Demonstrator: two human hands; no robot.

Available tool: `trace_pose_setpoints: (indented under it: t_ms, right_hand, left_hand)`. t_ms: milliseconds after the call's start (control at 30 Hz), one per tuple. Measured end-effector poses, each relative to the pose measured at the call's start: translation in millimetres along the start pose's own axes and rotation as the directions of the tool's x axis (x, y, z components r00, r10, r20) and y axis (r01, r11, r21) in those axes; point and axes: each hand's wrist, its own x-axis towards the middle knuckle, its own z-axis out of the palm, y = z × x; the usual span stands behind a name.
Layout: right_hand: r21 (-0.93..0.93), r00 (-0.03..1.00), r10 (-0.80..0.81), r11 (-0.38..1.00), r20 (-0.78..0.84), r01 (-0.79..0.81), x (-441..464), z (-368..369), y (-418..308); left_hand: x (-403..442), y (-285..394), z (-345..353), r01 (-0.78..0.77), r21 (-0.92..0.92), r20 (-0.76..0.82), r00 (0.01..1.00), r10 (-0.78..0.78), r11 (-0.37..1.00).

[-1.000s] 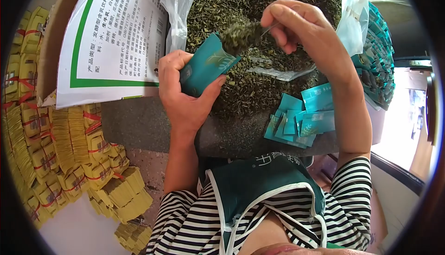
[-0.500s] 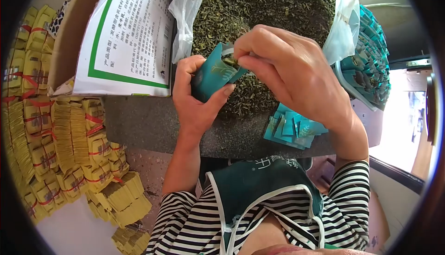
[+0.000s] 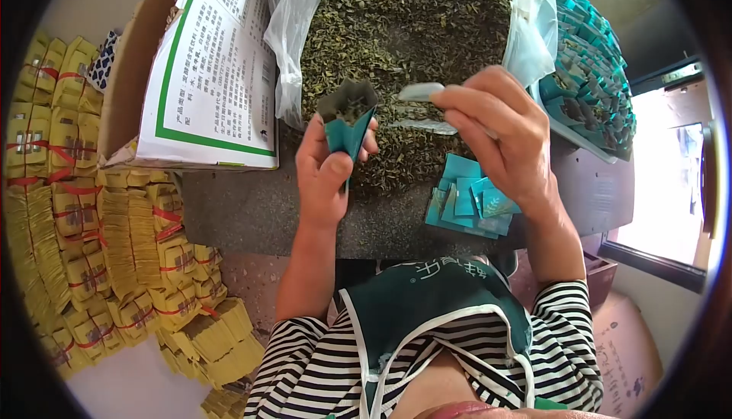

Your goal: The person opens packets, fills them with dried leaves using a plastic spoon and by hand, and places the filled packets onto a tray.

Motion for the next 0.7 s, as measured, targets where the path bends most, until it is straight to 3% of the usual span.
trace_pose_setpoints:
  t_ms: [133, 167, 233, 300, 333, 400, 433, 500, 633, 700]
  right_hand:
    - [-0.074, 0.996, 0.037, 0.996, -0.085, -0.043, -21, -17, -9]
    - [-0.011, 0.99, 0.011, 1.0, -0.138, -0.013, -27, -20, -8]
    - [0.12, 0.983, 0.04, 0.993, -0.176, -0.019, -40, -28, -11]
    - [0.257, 0.931, 0.305, 0.933, -0.2, -0.251, -58, -33, -24]
    - [0.155, 0.962, 0.19, 0.975, -0.194, -0.162, -67, -37, -13]
    - [0.542, 0.88, 0.47, 0.758, -0.07, -0.362, -74, -47, -26]
    - [0.516, 0.864, 0.504, 0.739, 0.002, -0.433, -81, -58, -26]
    - [0.648, 0.832, 0.544, 0.594, 0.114, -0.477, -101, -66, -24]
    - [0.691, 0.86, 0.51, 0.621, 0.003, -0.37, -136, -78, -15]
    - [0.741, 0.839, 0.541, 0.585, -0.052, -0.331, -150, -86, -12]
  left_hand:
    - [-5, -7, 34, 0.037, 0.043, 0.056, 0.998, -0.039, 0.998]
    - [-6, -12, 39, 0.046, 0.044, 0.073, 0.996, -0.049, 0.998]
    - [-9, -21, 51, 0.122, -0.133, 0.222, 0.971, -0.09, 0.984]
    - [-15, -26, 65, 0.212, -0.195, 0.311, 0.939, -0.145, 0.958]
    - [-19, -27, 73, 0.292, -0.242, 0.345, 0.917, -0.2, 0.925]
    - [-24, -38, 84, 0.402, -0.339, 0.433, 0.87, -0.238, 0.851]
    - [-24, -41, 92, 0.39, -0.335, 0.455, 0.864, -0.215, 0.858]
    - [-27, -52, 94, 0.412, -0.27, 0.517, 0.824, -0.23, 0.87]
    - [-26, -44, 128, 0.546, -0.061, 0.55, 0.717, -0.428, 0.835]
    - [-20, -42, 146, 0.529, 0.026, 0.589, 0.677, -0.44, 0.848]
